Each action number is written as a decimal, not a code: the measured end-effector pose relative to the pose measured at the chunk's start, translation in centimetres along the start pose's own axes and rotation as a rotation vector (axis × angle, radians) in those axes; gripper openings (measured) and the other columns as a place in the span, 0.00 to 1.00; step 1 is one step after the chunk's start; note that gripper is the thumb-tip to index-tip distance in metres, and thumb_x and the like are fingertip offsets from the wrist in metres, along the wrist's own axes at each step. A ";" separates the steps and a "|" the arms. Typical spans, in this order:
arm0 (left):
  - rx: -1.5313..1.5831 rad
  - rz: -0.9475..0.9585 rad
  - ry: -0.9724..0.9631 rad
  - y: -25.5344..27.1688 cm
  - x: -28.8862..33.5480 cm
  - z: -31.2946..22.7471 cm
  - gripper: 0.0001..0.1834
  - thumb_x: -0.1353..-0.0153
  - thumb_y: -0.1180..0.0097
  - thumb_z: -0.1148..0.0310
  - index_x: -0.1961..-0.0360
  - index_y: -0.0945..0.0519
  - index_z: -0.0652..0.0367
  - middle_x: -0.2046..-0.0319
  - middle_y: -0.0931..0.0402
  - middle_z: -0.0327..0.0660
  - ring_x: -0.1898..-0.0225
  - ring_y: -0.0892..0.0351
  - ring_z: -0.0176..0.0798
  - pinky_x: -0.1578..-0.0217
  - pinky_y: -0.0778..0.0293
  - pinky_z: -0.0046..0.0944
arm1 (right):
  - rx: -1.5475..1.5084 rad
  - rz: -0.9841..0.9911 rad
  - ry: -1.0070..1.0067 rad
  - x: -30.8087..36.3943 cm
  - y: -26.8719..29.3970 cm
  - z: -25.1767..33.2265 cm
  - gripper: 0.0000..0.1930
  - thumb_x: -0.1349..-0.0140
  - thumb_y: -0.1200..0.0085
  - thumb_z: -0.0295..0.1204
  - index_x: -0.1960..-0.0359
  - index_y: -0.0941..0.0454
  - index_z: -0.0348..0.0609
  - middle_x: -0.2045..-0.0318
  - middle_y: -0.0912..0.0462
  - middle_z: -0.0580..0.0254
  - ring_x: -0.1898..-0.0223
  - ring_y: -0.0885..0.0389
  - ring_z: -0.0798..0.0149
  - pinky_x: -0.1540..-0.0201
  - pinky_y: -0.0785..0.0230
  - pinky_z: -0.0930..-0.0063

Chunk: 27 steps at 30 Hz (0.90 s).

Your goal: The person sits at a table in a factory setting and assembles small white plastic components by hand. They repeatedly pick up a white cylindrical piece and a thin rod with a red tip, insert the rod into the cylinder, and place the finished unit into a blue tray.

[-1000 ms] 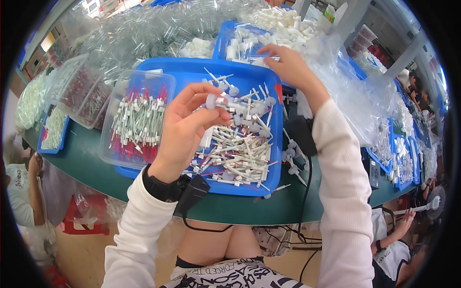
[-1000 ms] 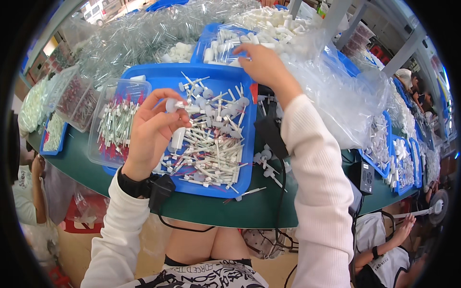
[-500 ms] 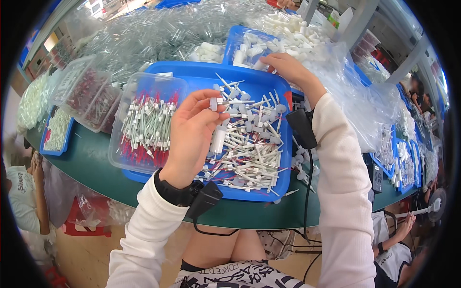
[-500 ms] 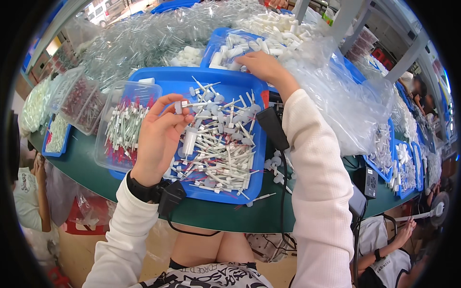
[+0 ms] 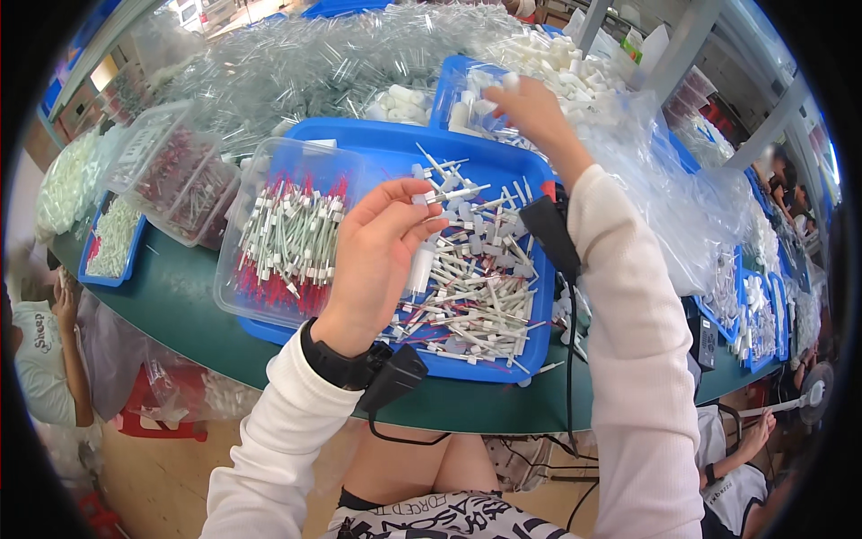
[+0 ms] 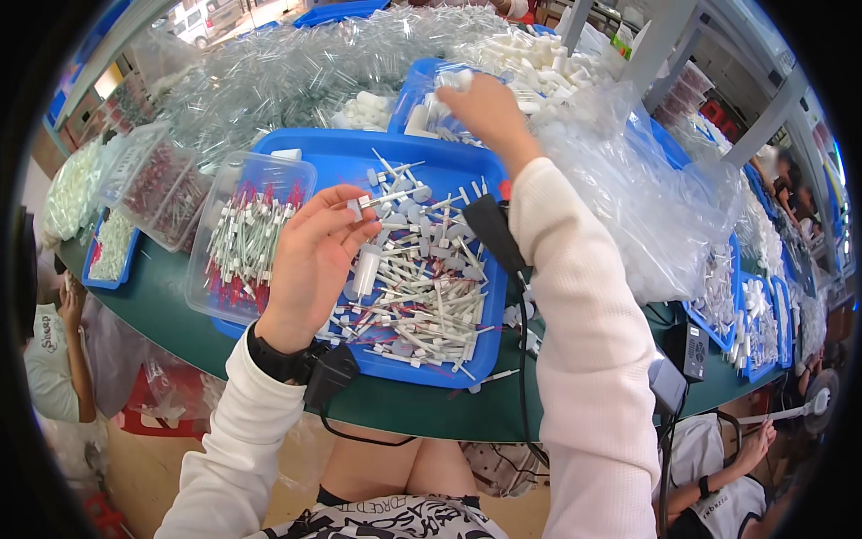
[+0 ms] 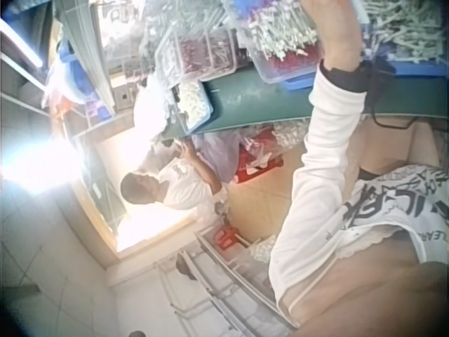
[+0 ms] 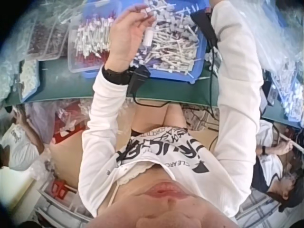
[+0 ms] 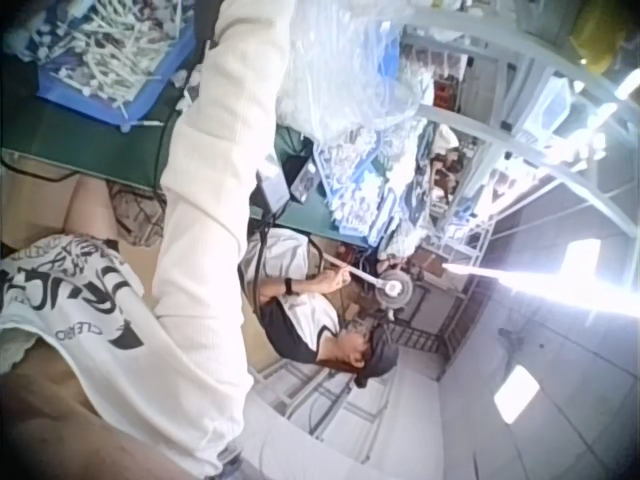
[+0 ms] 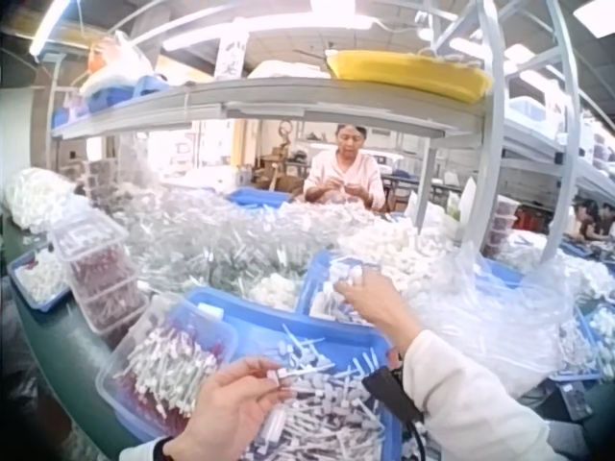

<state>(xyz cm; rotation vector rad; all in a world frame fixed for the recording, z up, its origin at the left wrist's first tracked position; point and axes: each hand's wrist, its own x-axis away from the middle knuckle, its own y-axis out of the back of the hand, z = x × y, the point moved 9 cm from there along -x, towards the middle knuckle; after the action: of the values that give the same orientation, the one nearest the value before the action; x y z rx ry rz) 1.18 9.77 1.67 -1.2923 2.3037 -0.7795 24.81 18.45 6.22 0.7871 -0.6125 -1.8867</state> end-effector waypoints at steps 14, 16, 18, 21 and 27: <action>-0.024 -0.008 -0.122 -0.8 -0.3 -0.6 0.16 0.41 0.49 0.73 0.52 0.31 0.68 0.58 0.28 0.45 0.55 0.27 0.38 0.51 0.31 0.36 | 0.004 -0.343 0.201 4.6 6.0 1.1 0.15 0.49 0.48 0.35 0.64 0.28 0.38 0.71 0.22 0.43 0.64 0.23 0.45 0.63 0.32 0.57; -0.024 -0.011 -0.154 -0.3 0.3 -1.7 0.16 0.41 0.50 0.73 0.52 0.31 0.68 0.57 0.28 0.46 0.55 0.27 0.38 0.51 0.31 0.36 | -0.024 -0.112 0.102 9.6 5.1 4.6 0.12 0.47 0.50 0.33 0.66 0.30 0.37 0.70 0.24 0.44 0.66 0.25 0.45 0.64 0.34 0.57; -0.038 0.075 -0.175 -1.2 0.6 -2.1 0.15 0.40 0.50 0.73 0.53 0.30 0.68 0.56 0.28 0.47 0.56 0.26 0.38 0.51 0.31 0.36 | 0.085 -0.067 0.320 13.8 4.1 5.8 0.10 0.47 0.50 0.30 0.66 0.32 0.38 0.69 0.26 0.48 0.66 0.27 0.47 0.65 0.36 0.60; -0.089 0.169 -0.190 -2.4 0.7 -1.8 0.14 0.41 0.51 0.74 0.54 0.29 0.68 0.56 0.28 0.48 0.57 0.26 0.38 0.51 0.31 0.36 | 0.040 -0.032 0.421 18.5 3.4 7.5 0.08 0.47 0.50 0.24 0.65 0.33 0.40 0.67 0.28 0.52 0.66 0.28 0.47 0.65 0.36 0.64; -0.231 0.291 -0.162 -4.0 1.1 -1.3 0.13 0.43 0.50 0.76 0.56 0.28 0.68 0.57 0.26 0.48 0.58 0.25 0.37 0.53 0.30 0.37 | -0.081 -0.105 0.399 20.1 3.6 6.4 0.08 0.48 0.50 0.22 0.65 0.32 0.40 0.68 0.29 0.55 0.68 0.27 0.48 0.66 0.35 0.66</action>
<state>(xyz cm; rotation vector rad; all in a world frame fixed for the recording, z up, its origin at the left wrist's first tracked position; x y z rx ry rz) 2.51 7.52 5.10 -1.0297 2.4250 -0.3089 15.64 -0.78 7.79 1.1227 -0.2479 -1.7657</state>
